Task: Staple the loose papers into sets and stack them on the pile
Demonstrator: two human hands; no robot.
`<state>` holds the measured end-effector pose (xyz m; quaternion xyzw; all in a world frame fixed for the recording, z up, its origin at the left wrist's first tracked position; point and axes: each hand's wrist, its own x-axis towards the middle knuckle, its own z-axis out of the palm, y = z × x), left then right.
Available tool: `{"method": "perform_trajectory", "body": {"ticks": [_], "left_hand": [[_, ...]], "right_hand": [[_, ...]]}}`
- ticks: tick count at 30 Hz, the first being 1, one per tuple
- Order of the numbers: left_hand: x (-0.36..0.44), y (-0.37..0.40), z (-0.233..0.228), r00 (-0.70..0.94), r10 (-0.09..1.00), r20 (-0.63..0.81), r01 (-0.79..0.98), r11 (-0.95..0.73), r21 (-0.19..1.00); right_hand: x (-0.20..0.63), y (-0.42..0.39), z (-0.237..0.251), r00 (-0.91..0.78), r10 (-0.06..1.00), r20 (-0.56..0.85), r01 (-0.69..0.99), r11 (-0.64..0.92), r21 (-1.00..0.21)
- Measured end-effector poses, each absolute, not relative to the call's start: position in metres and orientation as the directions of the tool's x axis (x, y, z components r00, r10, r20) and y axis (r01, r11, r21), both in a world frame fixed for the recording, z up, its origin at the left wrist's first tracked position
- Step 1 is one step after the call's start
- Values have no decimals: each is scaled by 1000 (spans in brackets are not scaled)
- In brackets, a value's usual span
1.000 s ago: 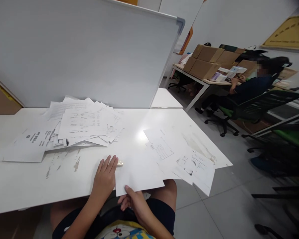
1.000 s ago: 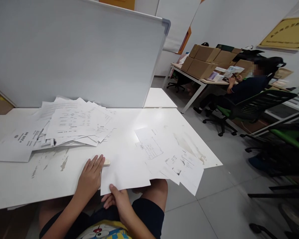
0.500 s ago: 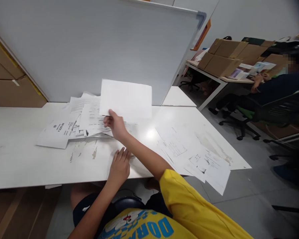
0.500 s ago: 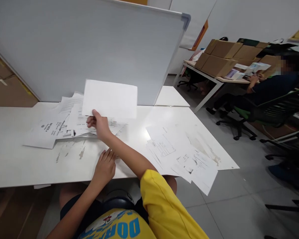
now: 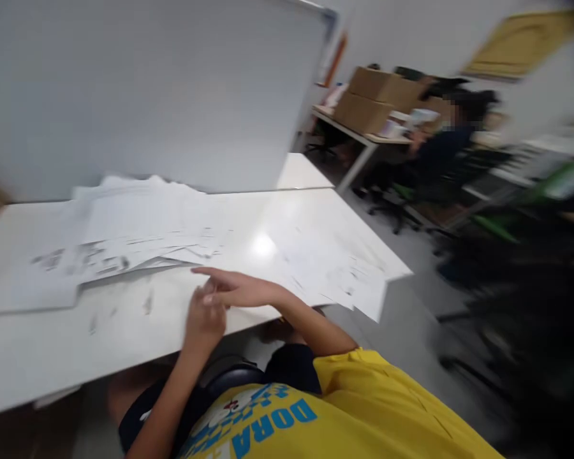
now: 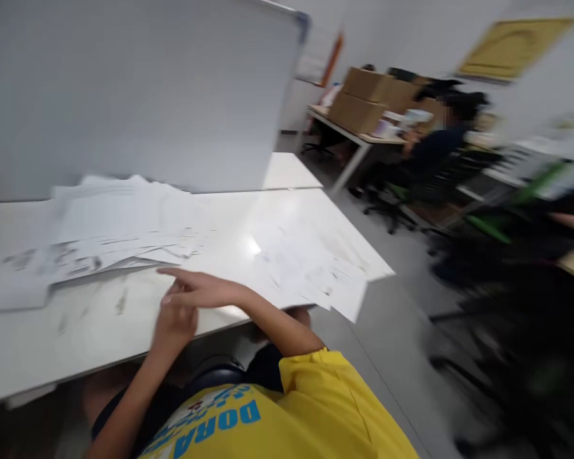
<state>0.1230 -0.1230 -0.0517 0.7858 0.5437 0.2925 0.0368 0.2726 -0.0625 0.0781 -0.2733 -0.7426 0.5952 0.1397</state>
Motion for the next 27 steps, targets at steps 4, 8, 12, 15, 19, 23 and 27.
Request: {"method": "perform_trajectory", "body": {"ticks": [4,8,12,15,19,23,27], "left_hand": [[122,-106,-53,309,769,560,846,-491,207],[125,-105,-52,324,751,575,848,-500,176],[127,-107,-48,302,768,565,871,-464,165],[127,-106,-46,311,769,559,870,-466,158],[127,-105,-45,320,760,566,860,-483,162],[125,-106,-46,302,757,580,865,-474,167],[121,-106,-49,327,739,589,857,-495,146]], "right_hand": [[422,-54,53,10,996,-90,910,-47,-411],[535,-62,24,386,913,-136,880,-408,-241],[561,-46,1,332,939,-93,891,-344,-295],[551,-15,-4,316,941,-122,894,-339,-295],[541,21,-3,314,917,-246,872,-381,-308],[545,34,-1,357,904,-236,844,-420,-332],[552,38,-1,410,886,-216,783,-463,-416]]}}
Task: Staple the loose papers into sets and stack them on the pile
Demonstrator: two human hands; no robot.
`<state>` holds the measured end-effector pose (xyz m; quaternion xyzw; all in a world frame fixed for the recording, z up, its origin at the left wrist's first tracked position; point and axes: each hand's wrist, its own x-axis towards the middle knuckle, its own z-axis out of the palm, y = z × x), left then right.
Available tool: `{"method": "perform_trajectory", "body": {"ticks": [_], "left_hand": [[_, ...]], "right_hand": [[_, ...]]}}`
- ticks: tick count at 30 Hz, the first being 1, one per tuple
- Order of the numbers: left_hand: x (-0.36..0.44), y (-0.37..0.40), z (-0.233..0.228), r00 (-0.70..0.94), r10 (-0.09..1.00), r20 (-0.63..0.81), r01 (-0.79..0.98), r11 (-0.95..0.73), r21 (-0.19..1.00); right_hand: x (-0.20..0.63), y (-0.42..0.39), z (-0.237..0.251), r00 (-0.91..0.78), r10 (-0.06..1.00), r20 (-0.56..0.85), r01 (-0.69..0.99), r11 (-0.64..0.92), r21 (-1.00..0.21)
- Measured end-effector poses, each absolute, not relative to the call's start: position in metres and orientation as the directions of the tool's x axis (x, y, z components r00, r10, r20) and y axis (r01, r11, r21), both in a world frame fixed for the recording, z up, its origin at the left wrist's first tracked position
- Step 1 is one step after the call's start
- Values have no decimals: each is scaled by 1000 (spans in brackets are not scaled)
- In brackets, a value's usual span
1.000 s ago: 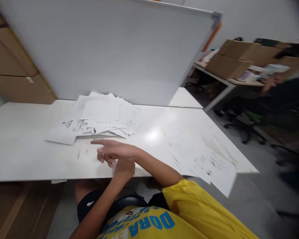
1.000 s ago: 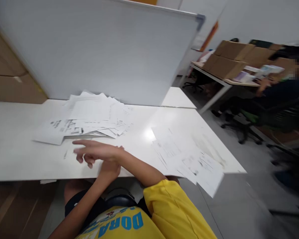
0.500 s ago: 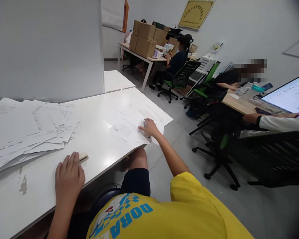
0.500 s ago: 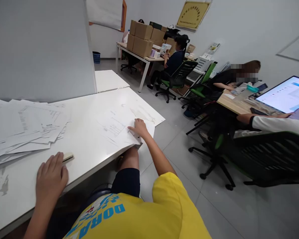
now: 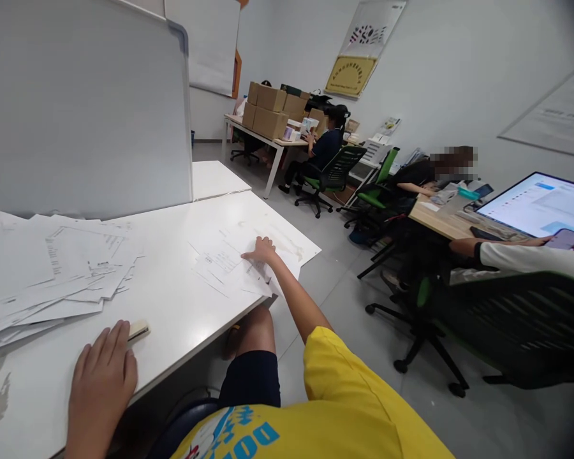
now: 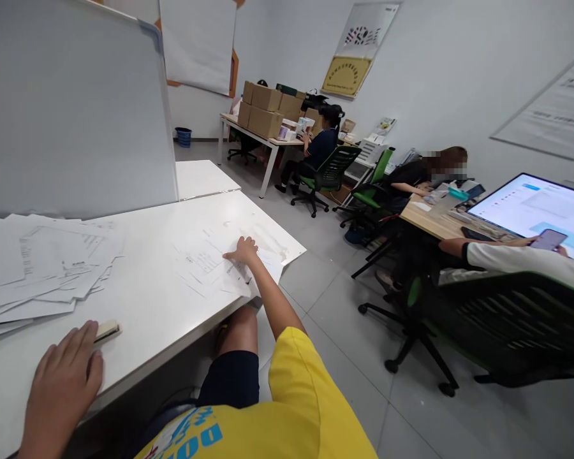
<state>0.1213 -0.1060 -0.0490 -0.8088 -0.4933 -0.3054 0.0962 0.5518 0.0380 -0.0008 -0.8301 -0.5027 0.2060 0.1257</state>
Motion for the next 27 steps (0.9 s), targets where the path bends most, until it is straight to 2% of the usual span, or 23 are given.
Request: {"method": "perform_trajectory", "body": {"ticks": [5,8,11,13,15,17,18,20,23,27], "left_hand": [[121,-105,-51,321,738,594,863,-486,137],[121,-104,-53,318,740,593,861,-486,146],[121,-103,-56,310,742,594,859,-487,159],[121,-104,-57,300,749,591,860,-481,174],[122,-104,-56,283,759,587,859,-473,197],[124,-105,-53,263,773,577,854,-464,233],[125,-106,-51,256,779,572,849,-465,252],[128,-107,-47,251,787,563,834,-471,287],[130,-110,-43,244,794,557,817,-477,323],[130,-112,-40,229,807,544,804,-472,362]], "right_hand": [[558,40,2,456,882,-118,667,-427,-610],[558,32,8,483,875,-15,573,-329,-750],[549,13,10,474,880,25,453,-220,-864],[534,-5,5,427,904,11,337,-147,-930],[513,-25,-5,336,941,-42,138,-93,-986],[489,-45,-16,233,965,-121,-41,-114,-993],[477,-54,-21,201,967,-158,-68,-147,-987],[455,-71,-27,207,957,-202,15,-210,-978],[429,-89,-26,249,949,-193,167,-238,-957],[404,-104,-17,221,950,-219,181,-260,-948]]}}
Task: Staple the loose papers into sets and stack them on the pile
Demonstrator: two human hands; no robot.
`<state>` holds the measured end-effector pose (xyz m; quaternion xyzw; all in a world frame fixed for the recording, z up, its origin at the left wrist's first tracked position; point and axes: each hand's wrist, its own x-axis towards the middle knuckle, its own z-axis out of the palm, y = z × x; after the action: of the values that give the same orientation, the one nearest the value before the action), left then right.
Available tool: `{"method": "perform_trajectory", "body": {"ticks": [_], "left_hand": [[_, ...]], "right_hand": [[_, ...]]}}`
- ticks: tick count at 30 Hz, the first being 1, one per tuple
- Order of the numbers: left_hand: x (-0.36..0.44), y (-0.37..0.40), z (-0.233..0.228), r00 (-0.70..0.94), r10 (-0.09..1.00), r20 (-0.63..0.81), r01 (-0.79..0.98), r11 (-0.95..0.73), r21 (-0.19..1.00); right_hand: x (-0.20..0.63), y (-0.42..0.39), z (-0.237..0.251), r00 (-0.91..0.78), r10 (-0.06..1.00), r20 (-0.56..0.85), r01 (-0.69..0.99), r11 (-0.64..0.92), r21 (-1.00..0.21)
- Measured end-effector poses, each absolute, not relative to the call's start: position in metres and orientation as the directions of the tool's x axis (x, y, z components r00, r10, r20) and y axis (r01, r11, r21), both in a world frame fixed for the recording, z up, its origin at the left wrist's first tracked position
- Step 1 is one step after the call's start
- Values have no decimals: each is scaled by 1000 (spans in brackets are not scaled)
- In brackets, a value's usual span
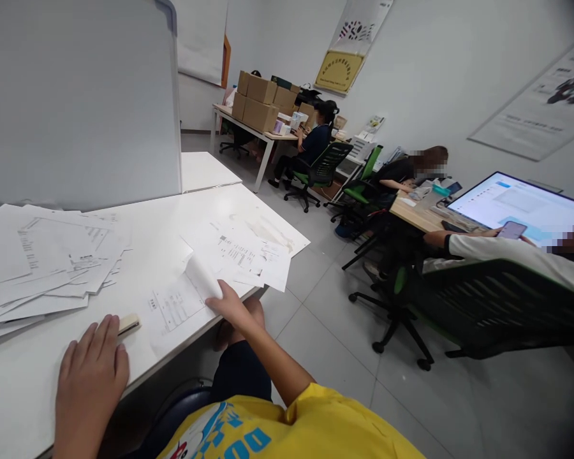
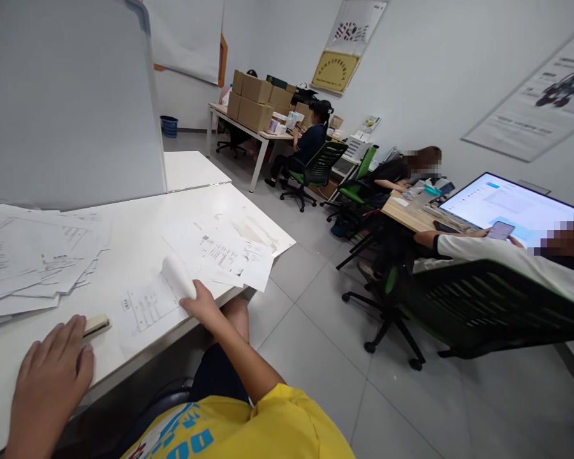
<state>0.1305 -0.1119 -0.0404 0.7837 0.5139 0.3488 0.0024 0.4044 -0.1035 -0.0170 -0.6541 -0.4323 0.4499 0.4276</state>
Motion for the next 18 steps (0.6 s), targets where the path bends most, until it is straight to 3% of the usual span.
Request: {"method": "perform_trajectory", "body": {"ticks": [7,14,18], "left_hand": [[128,-111,-40,239,813,531,816,-465,344],[119,-104,-52,477,719,506,692,-662,288],[117,-101,-58,492,683,540,700,-679,223]], "right_hand": [[378,-116,-17,216,935,-280,64,-300,-952],[376,-122,-20,201,928,-312,-37,-311,-950],[378,-120,-25,193,931,-309,-99,-295,-950]]}}
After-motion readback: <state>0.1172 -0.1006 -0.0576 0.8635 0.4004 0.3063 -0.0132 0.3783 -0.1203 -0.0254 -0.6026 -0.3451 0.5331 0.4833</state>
